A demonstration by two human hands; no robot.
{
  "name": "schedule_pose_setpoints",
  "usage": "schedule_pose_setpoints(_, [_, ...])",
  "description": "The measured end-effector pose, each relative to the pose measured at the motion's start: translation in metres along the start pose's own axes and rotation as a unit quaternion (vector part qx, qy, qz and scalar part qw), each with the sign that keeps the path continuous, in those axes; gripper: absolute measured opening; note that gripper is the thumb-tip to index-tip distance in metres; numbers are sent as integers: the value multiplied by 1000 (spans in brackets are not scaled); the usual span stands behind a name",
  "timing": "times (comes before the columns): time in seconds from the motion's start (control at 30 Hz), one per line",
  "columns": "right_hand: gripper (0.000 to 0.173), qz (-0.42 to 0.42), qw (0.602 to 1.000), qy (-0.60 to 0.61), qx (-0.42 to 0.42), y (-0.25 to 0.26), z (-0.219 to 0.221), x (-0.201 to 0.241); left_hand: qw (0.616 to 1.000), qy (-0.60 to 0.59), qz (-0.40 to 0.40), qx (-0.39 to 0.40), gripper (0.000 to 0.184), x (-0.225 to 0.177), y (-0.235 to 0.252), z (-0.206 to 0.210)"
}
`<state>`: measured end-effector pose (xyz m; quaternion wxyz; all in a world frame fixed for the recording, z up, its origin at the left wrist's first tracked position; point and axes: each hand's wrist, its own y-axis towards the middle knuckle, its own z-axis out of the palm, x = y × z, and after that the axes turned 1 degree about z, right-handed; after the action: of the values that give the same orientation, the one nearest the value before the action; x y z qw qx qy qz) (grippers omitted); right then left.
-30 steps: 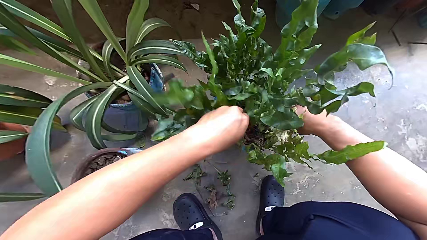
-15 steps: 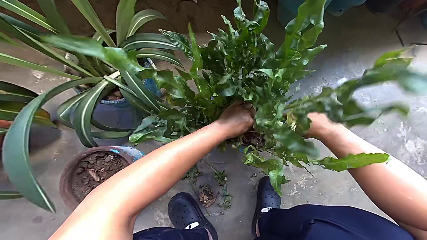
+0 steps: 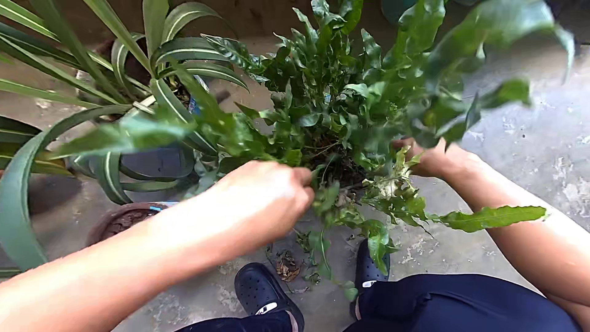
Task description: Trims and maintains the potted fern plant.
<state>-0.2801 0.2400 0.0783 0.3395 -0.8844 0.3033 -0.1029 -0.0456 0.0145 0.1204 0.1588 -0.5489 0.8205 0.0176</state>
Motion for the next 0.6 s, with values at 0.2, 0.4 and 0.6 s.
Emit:
schedule_pose_setpoints(0.2, [21,43,996,31,-73,2,4,-28,994,53,-43,88,15,-43,-46,21])
schedule_pose_setpoints(0.4, [25,64,998,1,-19,-7,-8,-30,809,-111,-169,552,16,-56,-21,37])
schedule_pose_setpoints(0.6, [23,10,999,-7,-43,-15,-8,-22,829,-126,-186,512,21,-30,-23,90])
